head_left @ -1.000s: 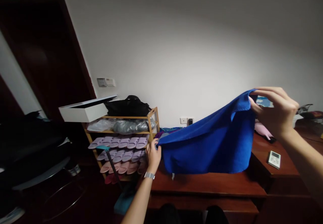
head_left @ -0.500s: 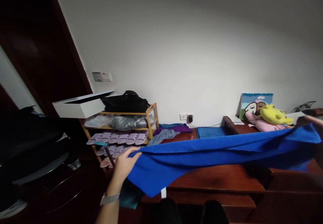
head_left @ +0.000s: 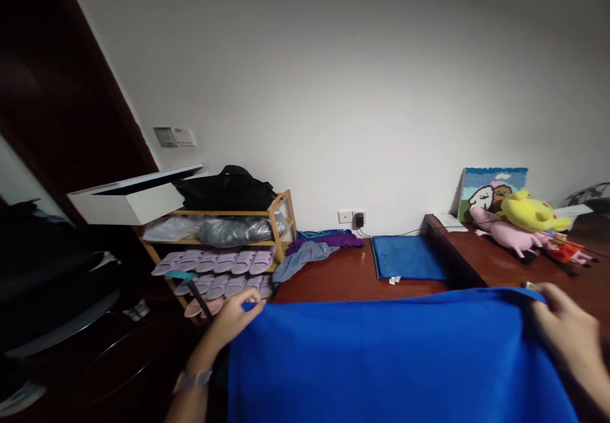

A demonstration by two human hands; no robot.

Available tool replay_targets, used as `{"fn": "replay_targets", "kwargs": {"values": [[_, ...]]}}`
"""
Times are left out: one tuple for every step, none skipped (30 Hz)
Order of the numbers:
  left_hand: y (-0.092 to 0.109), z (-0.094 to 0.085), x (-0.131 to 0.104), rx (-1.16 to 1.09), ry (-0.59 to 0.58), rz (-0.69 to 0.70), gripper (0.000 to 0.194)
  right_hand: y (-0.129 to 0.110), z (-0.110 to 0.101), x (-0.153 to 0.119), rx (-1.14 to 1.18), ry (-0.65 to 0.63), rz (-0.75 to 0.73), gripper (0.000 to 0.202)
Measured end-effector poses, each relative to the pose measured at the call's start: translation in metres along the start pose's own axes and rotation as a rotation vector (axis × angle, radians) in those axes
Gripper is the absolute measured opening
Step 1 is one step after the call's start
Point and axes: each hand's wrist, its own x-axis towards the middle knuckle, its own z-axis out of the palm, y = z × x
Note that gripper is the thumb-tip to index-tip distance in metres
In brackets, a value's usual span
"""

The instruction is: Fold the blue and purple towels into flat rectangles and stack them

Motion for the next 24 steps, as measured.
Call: {"fn": "replay_targets", "kwargs": {"values": [[-0.01,0.02,0.014,0.039,-0.004,0.017,0.038,-0.008,0.026,0.008,-0.008,-0.068,0.011,0.031],[-0.019,0.041,0.028,0.089,0.003,0.033,0.036,-0.016,0.053,0.016,-0.036,-0.163,0.017,0.033],[-0.026,0.063,0.041,0.139,0.017,0.042,0.035,-0.022,0.08,0.022,-0.09,-0.254,0.04,0.037],[-0.032,0.085,0.052,0.174,0.038,0.041,0.034,-0.029,0.106,0.025,-0.161,-0.33,0.065,0.042],[-0.037,0.106,0.061,0.201,0.06,0.035,0.033,-0.034,0.131,0.025,-0.23,-0.391,0.076,0.046],[-0.04,0.127,0.067,0.218,0.084,0.022,0.034,-0.038,0.155,0.021,-0.285,-0.43,0.064,0.049],[-0.044,0.148,0.069,0.23,0.106,0.007,0.036,-0.042,0.177,0.014,-0.316,-0.451,0.04,0.051],[-0.047,0.167,0.068,0.242,0.124,-0.008,0.039,-0.045,0.197,0.003,-0.331,-0.464,0.005,0.053],[-0.05,0.186,0.063,0.251,0.137,-0.023,0.042,-0.046,0.216,-0.012,-0.33,-0.48,-0.038,0.053],[-0.055,0.204,0.055,0.26,0.14,-0.037,0.044,-0.046,0.234,-0.028,-0.319,-0.504,-0.082,0.053],[-0.06,0.22,0.045,0.274,0.129,-0.051,0.046,-0.045,0.249,-0.046,-0.306,-0.536,-0.13,0.052],[-0.067,0.233,0.033,0.293,0.105,-0.061,0.048,-0.041,0.263,-0.064,-0.294,-0.571,-0.18,0.051],[-0.074,0.244,0.021,0.317,0.071,-0.068,0.05,-0.036,0.276,-0.08,-0.288,-0.601,-0.227,0.052],[-0.082,0.252,0.008,0.346,0.034,-0.075,0.053,-0.029,0.286,-0.095,-0.288,-0.621,-0.27,0.054],[-0.089,0.258,-0.005,0.379,0.0,-0.083,0.055,-0.021,0.294,-0.108,-0.294,-0.631,-0.306,0.058],[-0.096,0.26,-0.016,0.411,-0.032,-0.094,0.056,-0.012,0.299,-0.118,-0.3,-0.632,-0.334,0.06],[-0.103,0.259,-0.027,0.435,-0.061,-0.105,0.057,-0.004,0.302,-0.126,-0.304,-0.628,-0.353,0.062],[-0.108,0.257,-0.037,0.454,-0.092,-0.115,0.058,0.004,0.302,-0.133,-0.303,-0.627,-0.363,0.063],[-0.113,0.253,-0.046,0.468,-0.126,-0.123,0.058,0.011,0.3,-0.138,-0.298,-0.626,-0.369,0.064],[-0.117,0.249,-0.054,0.477,-0.162,-0.127,0.059,0.016,0.296,-0.144,-0.29,-0.624,-0.375,0.064],[-0.12,0.244,-0.063,0.483,-0.195,-0.13,0.06,0.021,0.291,-0.149,-0.282,-0.618,-0.38,0.064],[-0.122,0.239,-0.071,0.49,-0.221,-0.132,0.06,0.024,0.284,-0.156,-0.271,-0.611,-0.385,0.064],[-0.123,0.235,-0.079,0.5,-0.238,-0.135,0.061,0.027,0.277,-0.163,-0.26,-0.603,-0.389,0.063],[-0.124,0.23,-0.086,0.509,-0.248,-0.138,0.061,0.03,0.27,-0.17,-0.248,-0.593,-0.39,0.063]]}}
